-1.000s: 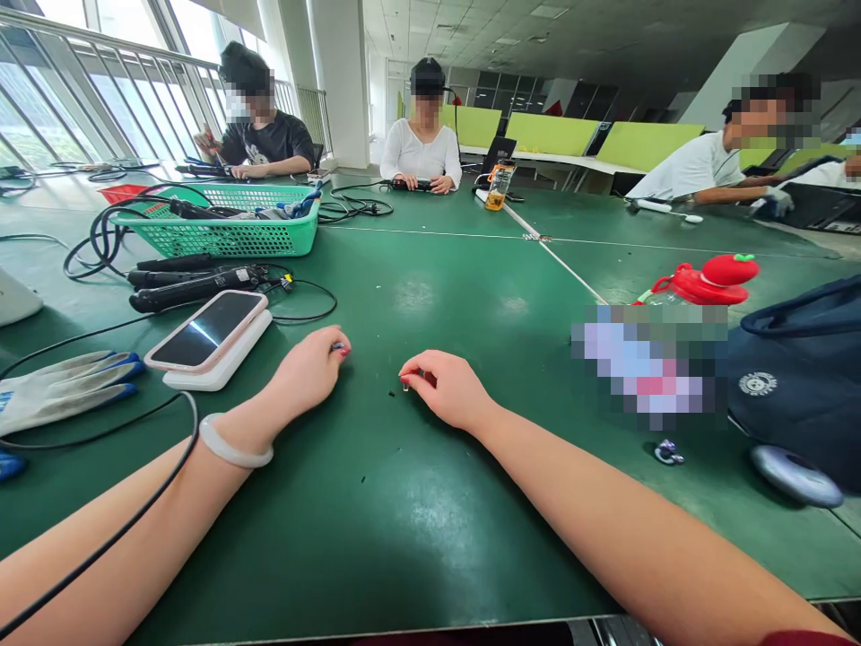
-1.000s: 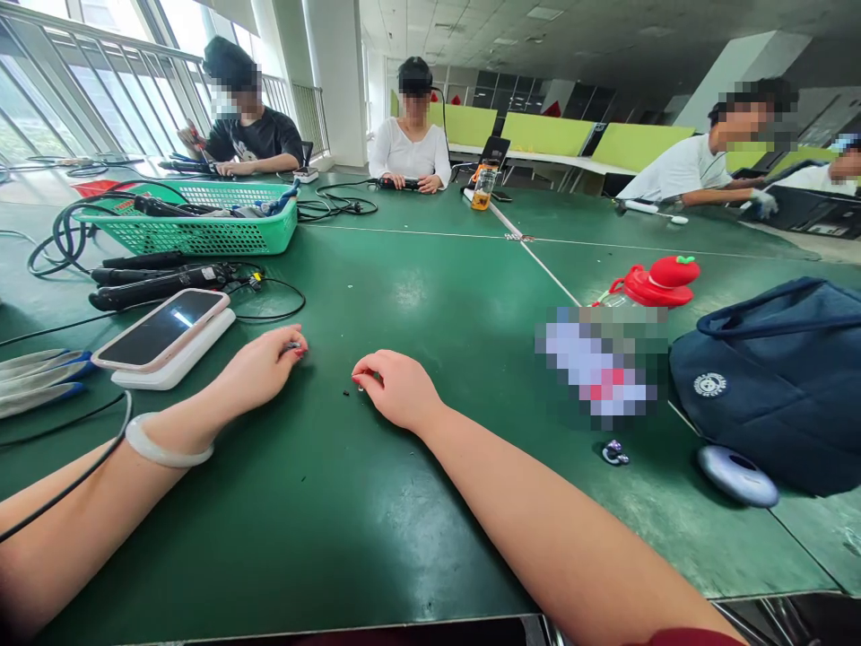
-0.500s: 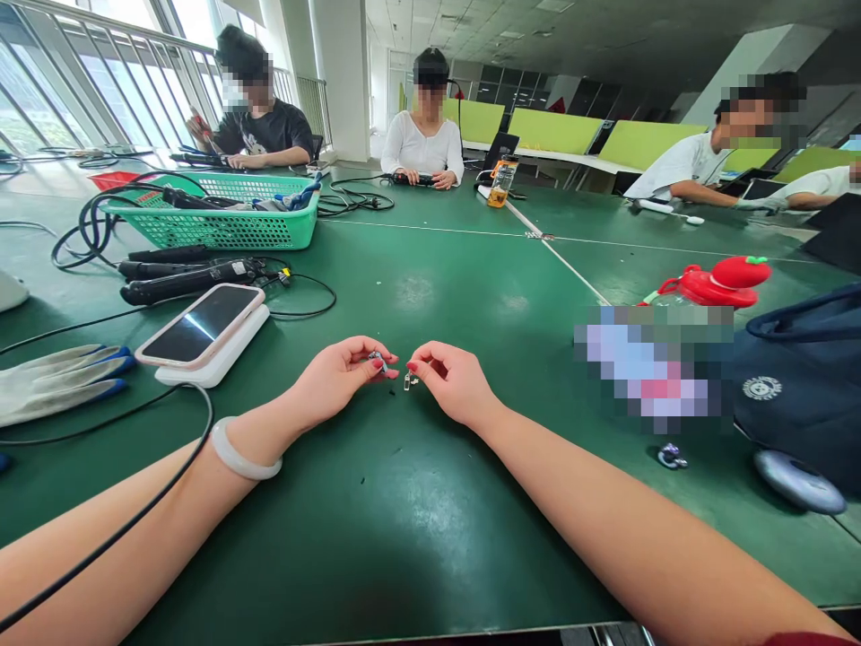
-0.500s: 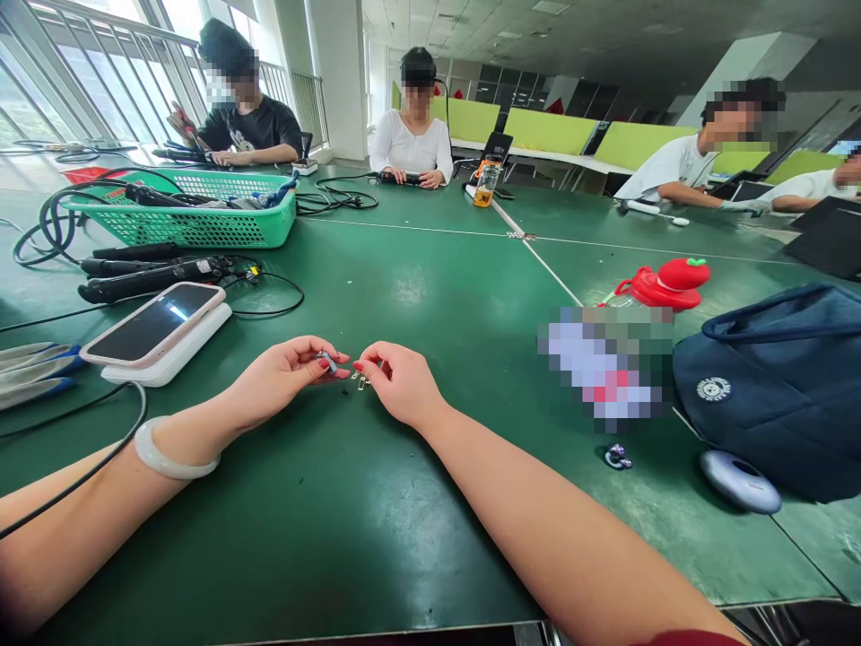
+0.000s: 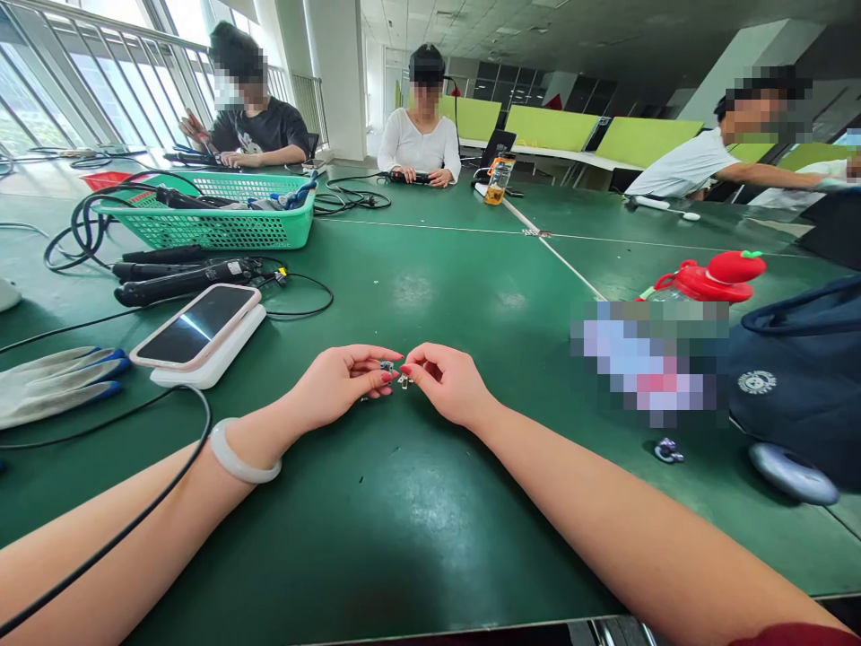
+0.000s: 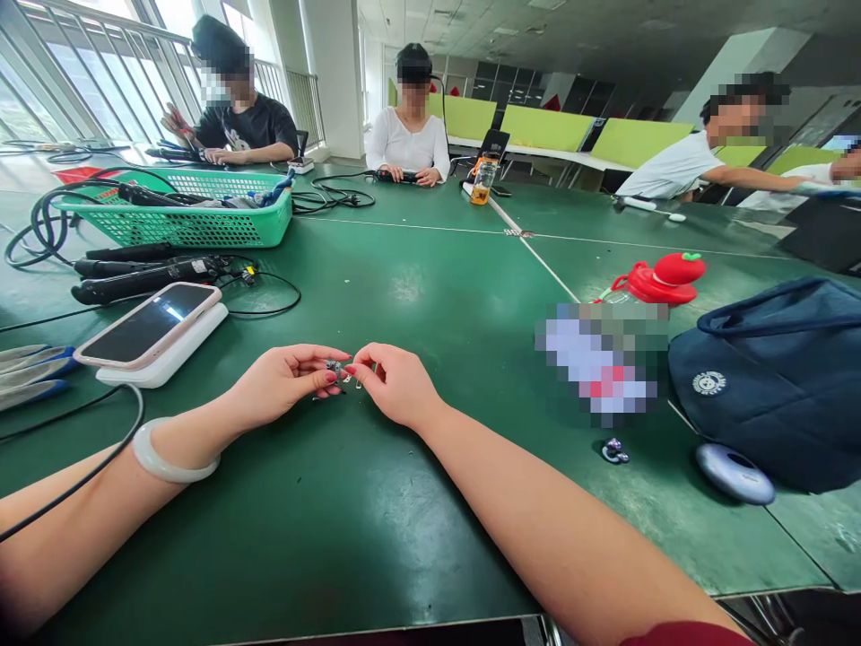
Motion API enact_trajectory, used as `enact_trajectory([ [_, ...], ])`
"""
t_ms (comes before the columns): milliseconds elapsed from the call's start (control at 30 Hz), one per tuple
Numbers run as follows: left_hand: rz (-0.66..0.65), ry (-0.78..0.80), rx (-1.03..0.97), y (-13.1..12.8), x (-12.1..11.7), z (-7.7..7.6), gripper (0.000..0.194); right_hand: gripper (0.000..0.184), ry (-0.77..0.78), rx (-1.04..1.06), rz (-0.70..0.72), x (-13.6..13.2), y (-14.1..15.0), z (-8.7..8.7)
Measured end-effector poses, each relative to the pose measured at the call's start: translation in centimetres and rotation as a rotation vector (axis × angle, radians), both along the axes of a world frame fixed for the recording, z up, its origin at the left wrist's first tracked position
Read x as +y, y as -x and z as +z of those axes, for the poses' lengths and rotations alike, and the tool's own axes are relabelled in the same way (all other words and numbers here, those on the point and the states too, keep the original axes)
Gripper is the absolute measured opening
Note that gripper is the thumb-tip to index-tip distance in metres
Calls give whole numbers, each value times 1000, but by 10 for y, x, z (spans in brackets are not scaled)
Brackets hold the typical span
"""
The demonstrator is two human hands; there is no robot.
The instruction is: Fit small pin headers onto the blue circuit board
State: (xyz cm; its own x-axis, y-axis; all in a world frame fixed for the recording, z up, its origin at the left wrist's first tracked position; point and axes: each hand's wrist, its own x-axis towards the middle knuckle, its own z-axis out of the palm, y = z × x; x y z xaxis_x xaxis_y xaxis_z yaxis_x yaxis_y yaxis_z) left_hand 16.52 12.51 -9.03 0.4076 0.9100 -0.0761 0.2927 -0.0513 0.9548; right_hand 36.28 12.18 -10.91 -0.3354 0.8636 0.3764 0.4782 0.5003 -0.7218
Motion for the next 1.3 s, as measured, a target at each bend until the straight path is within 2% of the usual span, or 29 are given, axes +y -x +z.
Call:
enact_trajectory([
  [267, 23, -63, 16, -2, -4, -1, 33, 23, 18, -2, 12, -3, 2, 1],
  [533, 21, -195, 82, -1, -4, -1, 35, 23, -4, -16, 14, -3, 4, 0],
  [800, -40, -266, 146, -3, -9, 4, 47, 20, -6, -47, 31, -4, 6, 0],
  [1167, -114, -386, 231, 0, -9, 6, 47, 21, -13, -103, 41, -7, 8, 1],
  [1300, -61, -419, 238, 1, -8, 7, 42, 23, -61, -125, 33, -6, 5, 1],
])
